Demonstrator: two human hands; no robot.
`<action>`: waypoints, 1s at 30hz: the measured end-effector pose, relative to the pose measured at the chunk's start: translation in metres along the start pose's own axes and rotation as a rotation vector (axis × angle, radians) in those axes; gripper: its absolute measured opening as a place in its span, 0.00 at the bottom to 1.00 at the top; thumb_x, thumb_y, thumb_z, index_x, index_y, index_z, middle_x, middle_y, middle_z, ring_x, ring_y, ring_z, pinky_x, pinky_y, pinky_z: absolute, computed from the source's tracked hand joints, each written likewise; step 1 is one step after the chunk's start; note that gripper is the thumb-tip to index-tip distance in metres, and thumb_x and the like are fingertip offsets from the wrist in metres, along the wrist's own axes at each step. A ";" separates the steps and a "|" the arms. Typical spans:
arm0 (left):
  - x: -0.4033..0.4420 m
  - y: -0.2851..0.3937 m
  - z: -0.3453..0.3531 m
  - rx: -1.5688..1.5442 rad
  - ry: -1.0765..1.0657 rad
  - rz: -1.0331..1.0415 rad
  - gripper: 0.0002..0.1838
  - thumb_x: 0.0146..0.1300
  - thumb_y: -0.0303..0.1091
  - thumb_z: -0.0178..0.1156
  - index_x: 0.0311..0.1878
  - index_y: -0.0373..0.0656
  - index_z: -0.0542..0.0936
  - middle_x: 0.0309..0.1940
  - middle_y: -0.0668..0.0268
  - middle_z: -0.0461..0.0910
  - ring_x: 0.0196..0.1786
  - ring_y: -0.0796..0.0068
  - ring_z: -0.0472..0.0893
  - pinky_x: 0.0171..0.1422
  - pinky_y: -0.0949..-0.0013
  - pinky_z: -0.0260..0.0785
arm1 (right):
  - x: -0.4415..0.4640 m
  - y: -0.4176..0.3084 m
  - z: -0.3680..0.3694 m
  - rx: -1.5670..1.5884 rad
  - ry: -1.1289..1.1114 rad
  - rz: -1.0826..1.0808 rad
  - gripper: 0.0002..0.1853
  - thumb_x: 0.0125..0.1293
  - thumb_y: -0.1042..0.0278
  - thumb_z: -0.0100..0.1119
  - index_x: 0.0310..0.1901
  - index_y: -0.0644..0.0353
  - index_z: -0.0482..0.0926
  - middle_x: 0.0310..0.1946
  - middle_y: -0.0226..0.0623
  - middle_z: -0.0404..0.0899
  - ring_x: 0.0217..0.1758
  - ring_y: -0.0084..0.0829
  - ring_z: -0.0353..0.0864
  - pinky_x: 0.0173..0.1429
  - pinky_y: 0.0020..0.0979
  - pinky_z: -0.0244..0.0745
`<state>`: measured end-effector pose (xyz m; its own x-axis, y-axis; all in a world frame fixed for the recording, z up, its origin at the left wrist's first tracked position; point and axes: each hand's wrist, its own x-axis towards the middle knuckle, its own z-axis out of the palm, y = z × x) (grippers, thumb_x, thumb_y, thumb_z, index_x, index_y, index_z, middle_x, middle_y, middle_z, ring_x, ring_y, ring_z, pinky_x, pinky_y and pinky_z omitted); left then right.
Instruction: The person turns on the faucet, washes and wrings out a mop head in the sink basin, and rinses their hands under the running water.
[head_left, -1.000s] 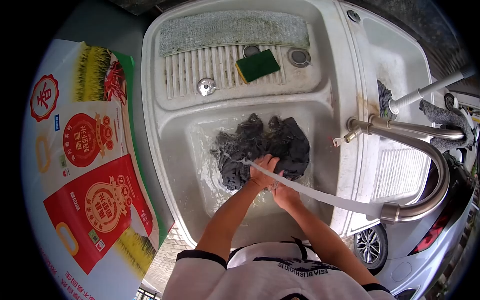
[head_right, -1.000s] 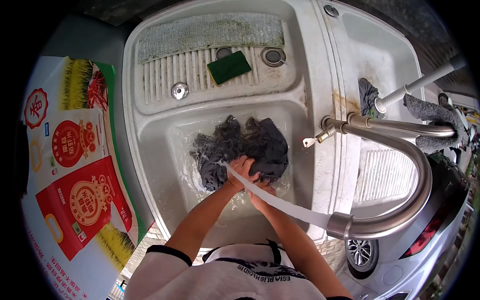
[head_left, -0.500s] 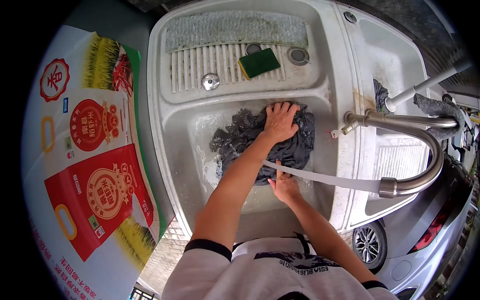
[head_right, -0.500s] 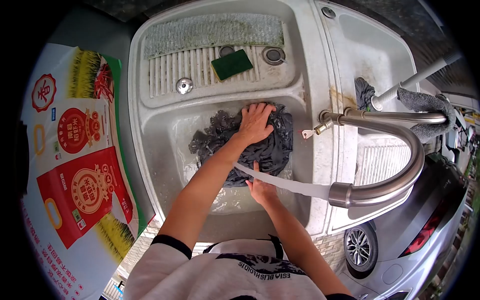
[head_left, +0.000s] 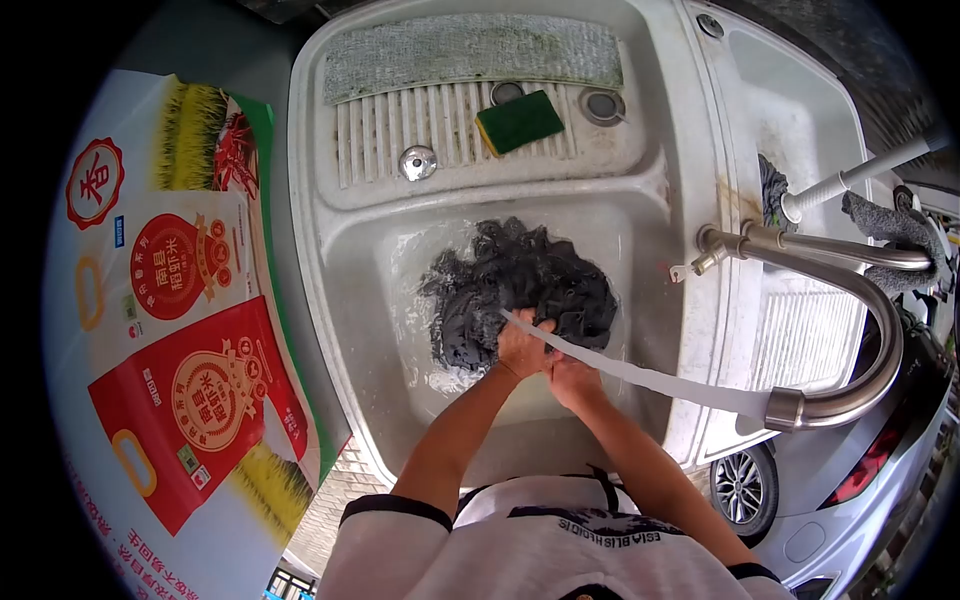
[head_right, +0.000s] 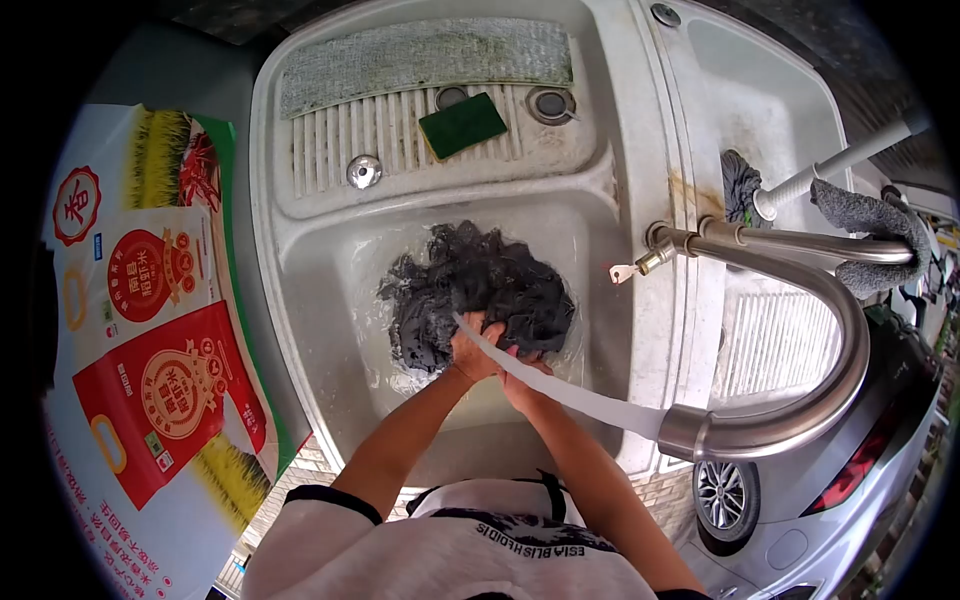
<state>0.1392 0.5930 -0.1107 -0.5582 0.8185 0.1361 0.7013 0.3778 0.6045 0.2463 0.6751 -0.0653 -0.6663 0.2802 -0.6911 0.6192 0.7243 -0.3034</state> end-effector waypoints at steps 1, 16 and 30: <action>0.011 -0.009 0.009 -0.048 -0.003 -0.003 0.23 0.41 0.48 0.66 0.39 0.46 0.75 0.41 0.54 0.67 0.43 0.50 0.70 0.40 0.52 0.67 | -0.003 -0.005 -0.013 0.029 -0.042 -0.010 0.36 0.65 0.49 0.44 0.66 0.64 0.51 0.52 0.63 0.69 0.55 0.54 0.71 0.58 0.47 0.67; 0.139 -0.021 -0.051 0.261 -0.419 -0.211 0.38 0.44 0.66 0.61 0.57 0.55 0.72 0.58 0.60 0.63 0.61 0.52 0.61 0.55 0.47 0.65 | 0.000 -0.006 -0.012 -0.018 0.049 -0.009 0.41 0.65 0.47 0.46 0.69 0.61 0.38 0.45 0.64 0.72 0.45 0.52 0.77 0.49 0.44 0.73; 0.026 0.003 0.016 0.071 0.213 -0.264 0.16 0.50 0.46 0.64 0.35 0.44 0.76 0.35 0.57 0.70 0.37 0.55 0.71 0.37 0.56 0.66 | 0.004 -0.005 -0.020 0.148 -0.171 0.080 0.36 0.64 0.50 0.46 0.68 0.59 0.47 0.51 0.61 0.67 0.52 0.54 0.71 0.51 0.47 0.70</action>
<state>0.1340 0.6226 -0.1181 -0.7995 0.5822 0.1475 0.5450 0.6002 0.5854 0.2320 0.6848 -0.0532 -0.5404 0.2125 -0.8141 0.7294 0.6007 -0.3273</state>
